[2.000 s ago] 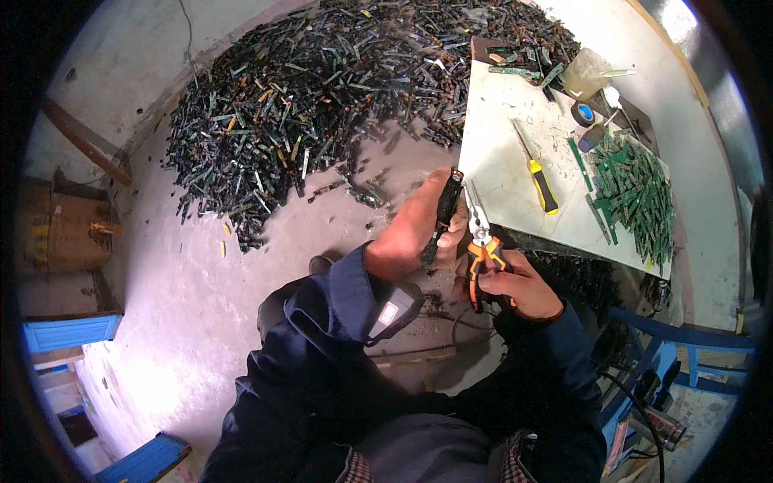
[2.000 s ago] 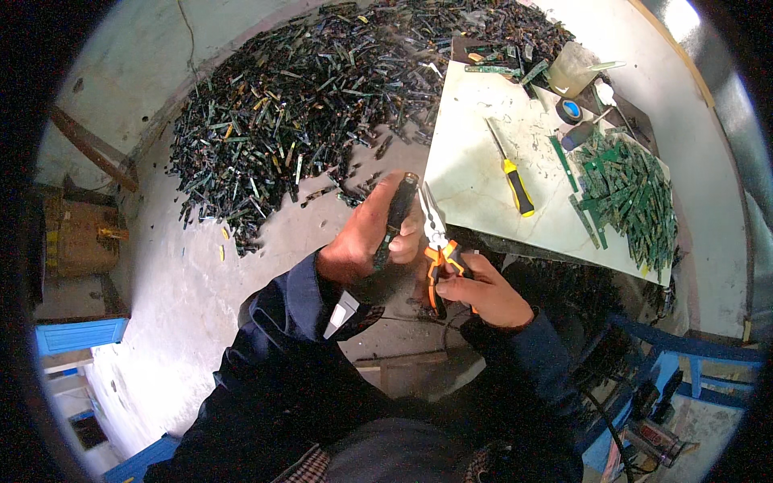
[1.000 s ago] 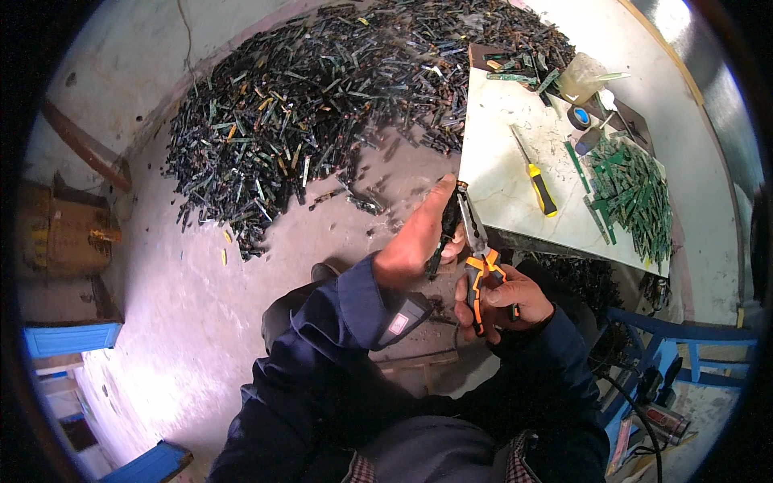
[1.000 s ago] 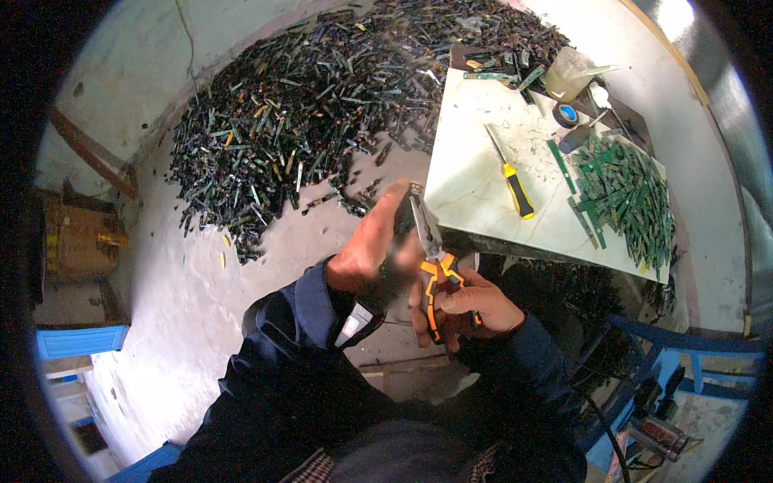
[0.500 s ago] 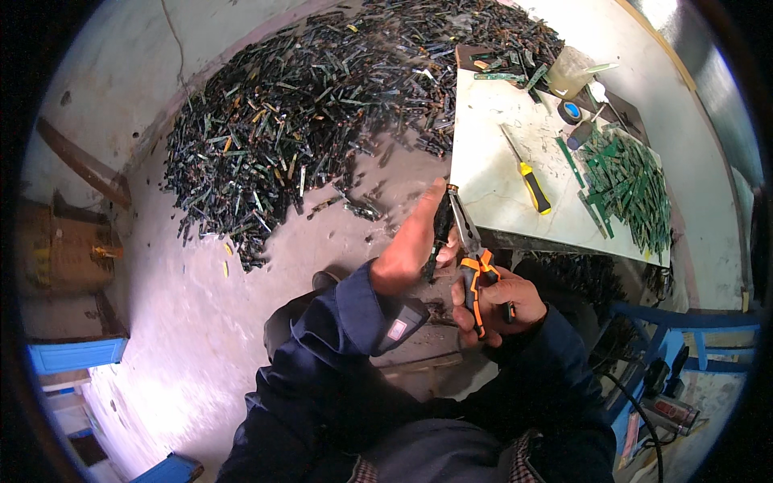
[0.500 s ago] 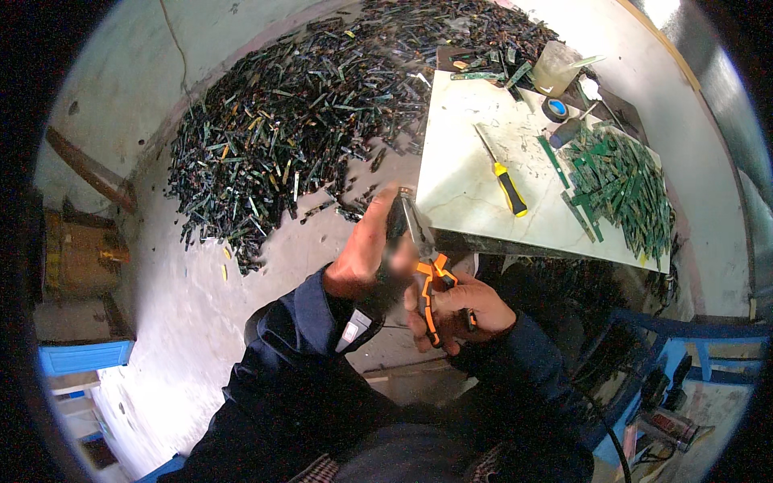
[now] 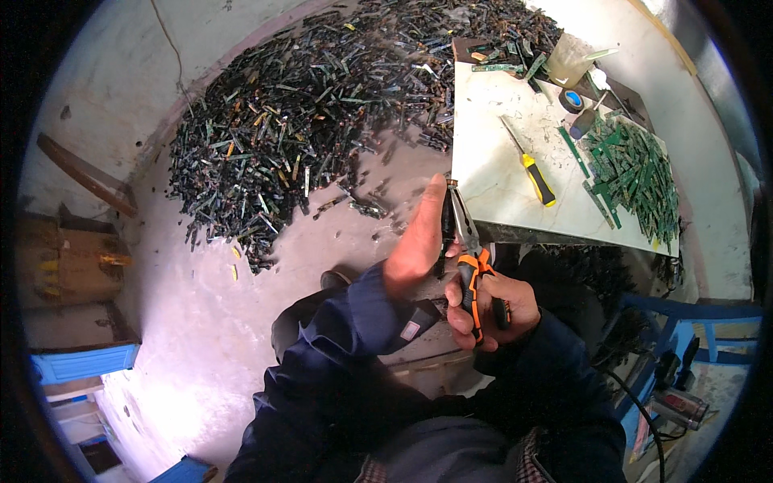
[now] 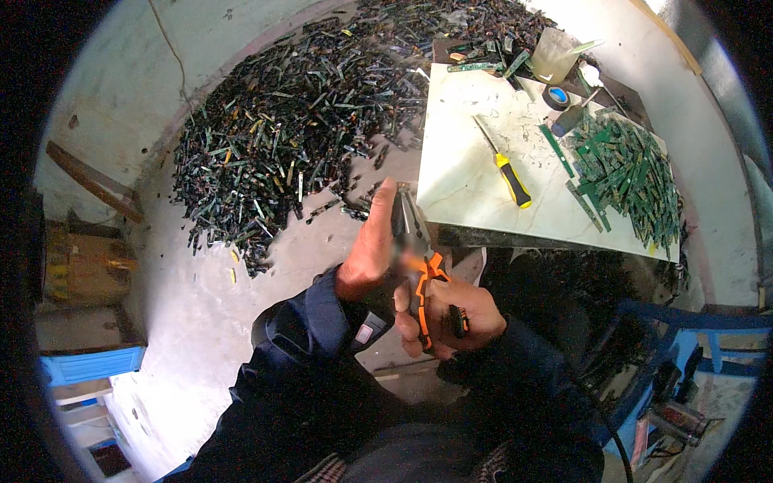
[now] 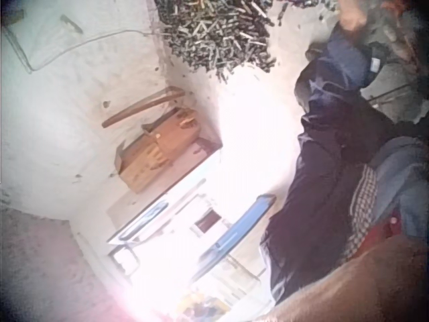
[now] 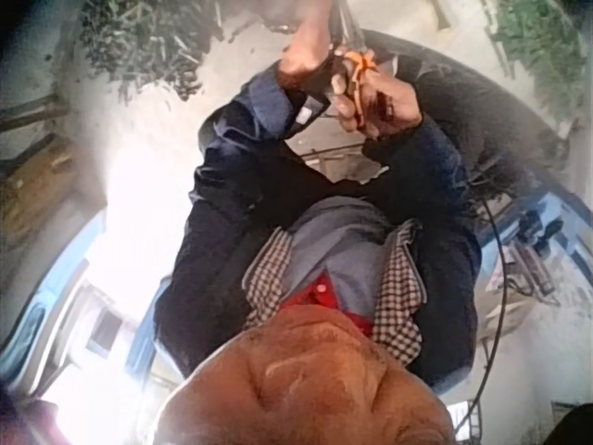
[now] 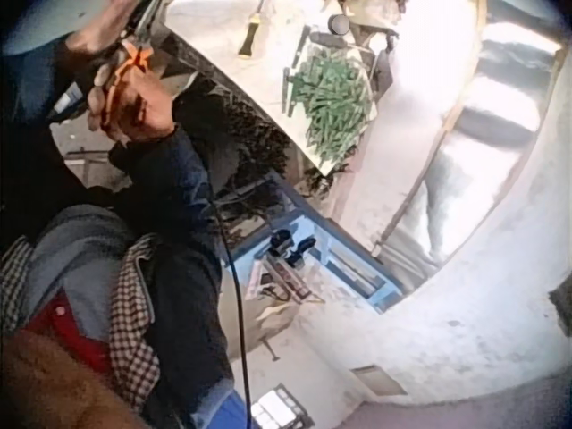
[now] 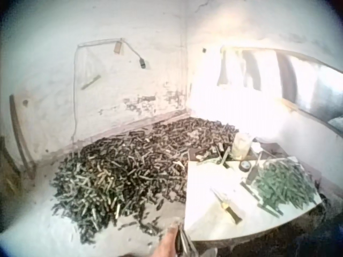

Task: The person sits on the floor and uses pliers to strip green plastic insulation from black cylindrical components. They also use a brush to clean the components and place the processed items on a nearby table.

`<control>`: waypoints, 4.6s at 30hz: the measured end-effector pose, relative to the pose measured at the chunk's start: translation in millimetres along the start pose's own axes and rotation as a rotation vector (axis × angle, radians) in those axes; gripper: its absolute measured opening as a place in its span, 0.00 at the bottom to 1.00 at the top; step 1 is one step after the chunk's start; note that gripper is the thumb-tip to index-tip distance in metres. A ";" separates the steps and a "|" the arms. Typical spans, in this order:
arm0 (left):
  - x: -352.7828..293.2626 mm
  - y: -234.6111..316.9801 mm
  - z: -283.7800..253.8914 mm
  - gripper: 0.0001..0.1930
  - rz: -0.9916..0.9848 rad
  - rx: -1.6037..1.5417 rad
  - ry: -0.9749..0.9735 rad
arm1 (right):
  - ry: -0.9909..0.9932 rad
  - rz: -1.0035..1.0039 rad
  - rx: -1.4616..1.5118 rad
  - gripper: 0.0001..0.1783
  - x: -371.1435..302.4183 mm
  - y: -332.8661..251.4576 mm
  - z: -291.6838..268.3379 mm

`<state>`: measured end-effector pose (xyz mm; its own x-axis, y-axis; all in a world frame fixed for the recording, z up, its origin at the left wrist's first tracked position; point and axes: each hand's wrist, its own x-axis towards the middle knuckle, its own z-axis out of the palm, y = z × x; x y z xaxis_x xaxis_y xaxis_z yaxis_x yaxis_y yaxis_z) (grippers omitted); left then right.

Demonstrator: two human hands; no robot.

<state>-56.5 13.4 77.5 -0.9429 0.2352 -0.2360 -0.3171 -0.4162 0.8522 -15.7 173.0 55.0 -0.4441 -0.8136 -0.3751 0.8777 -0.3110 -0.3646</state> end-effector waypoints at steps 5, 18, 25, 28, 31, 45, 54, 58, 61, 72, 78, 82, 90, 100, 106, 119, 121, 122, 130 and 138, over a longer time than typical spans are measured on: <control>14.4 -16.4 -19.4 0.32 -0.070 0.094 -0.076 | -0.063 -0.017 0.062 0.26 -0.8 1.5 -0.6; 15.4 -14.1 -7.0 0.34 -0.001 0.053 0.034 | -0.085 -0.087 0.067 0.27 5.2 5.7 -0.8; 17.9 -13.2 -5.2 0.34 -0.152 -0.026 0.046 | 0.147 -0.209 0.159 0.27 7.4 8.5 16.2; 18.4 -11.2 -6.3 0.33 -0.115 0.033 0.066 | 0.104 -0.170 0.196 0.29 0.0 7.2 17.0; 14.3 -12.7 -8.3 0.33 -0.040 0.046 0.060 | -0.154 -0.159 0.188 0.29 8.7 11.0 -3.1; 3.2 -30.6 -33.0 0.34 -0.028 0.055 -0.208 | 0.187 -0.031 -0.381 0.22 -15.7 -18.5 -22.9; -8.4 -30.4 -59.5 0.33 -0.161 0.350 -0.266 | 0.273 -0.162 -1.344 0.21 -12.3 -33.5 -46.1; -6.3 -29.8 -58.1 0.33 -0.309 0.176 -0.257 | 0.333 -0.362 -1.743 0.18 -15.4 -36.0 -38.6; 0.0 -23.9 -65.1 0.32 -0.428 -0.200 -0.294 | 0.324 -0.404 -1.422 0.17 -27.1 -36.7 -41.2; 8.1 -37.1 -59.5 0.33 -0.303 -0.175 -0.370 | 0.338 -0.516 -0.773 0.15 -5.4 -29.7 -28.7; -6.0 -29.1 -27.9 0.20 -0.317 0.055 -0.334 | 0.502 -0.692 -0.839 0.11 18.5 -27.1 -26.5; -8.1 -33.8 -28.0 0.20 -0.228 0.204 -0.395 | 0.453 -0.751 -0.730 0.11 25.1 -24.6 -23.3; -8.2 -33.8 -26.0 0.28 -0.309 0.049 -0.324 | 0.542 -0.888 -0.667 0.10 21.1 -38.1 -26.2; -5.6 -28.1 -39.5 0.19 -0.218 0.108 -0.266 | 0.524 -0.752 -0.544 0.14 8.7 -37.9 -30.7; 9.7 -53.7 -58.8 0.18 -0.267 -0.119 -0.219 | 0.242 -0.396 -0.302 0.20 -9.5 -25.4 -24.7; 18.7 -50.7 -44.7 0.27 -0.261 -0.075 -0.242 | 0.117 -0.116 -0.239 0.23 -11.0 -3.6 -26.6; 17.4 -47.4 -41.5 0.30 -0.213 0.002 -0.262 | 0.114 -0.111 -0.233 0.23 -10.6 -4.0 -26.8; 16.4 -47.9 -42.1 0.29 -0.197 0.006 -0.271 | 0.108 -0.105 -0.230 0.23 -10.1 -3.8 -26.7; 14.9 -41.3 -30.6 0.21 -0.373 0.009 -0.117 | 0.132 -0.104 -0.197 0.27 -6.6 -4.5 -28.6; 11.5 -36.7 -27.2 0.18 -0.364 0.030 -0.082 | 0.090 -0.128 -0.148 0.29 -0.5 -2.9 -30.5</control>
<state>-58.5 7.5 30.8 -0.7570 0.4329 -0.4895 -0.6262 -0.2664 0.7328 -23.5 189.3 30.3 -0.5705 -0.7227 -0.3902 0.7801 -0.3281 -0.5328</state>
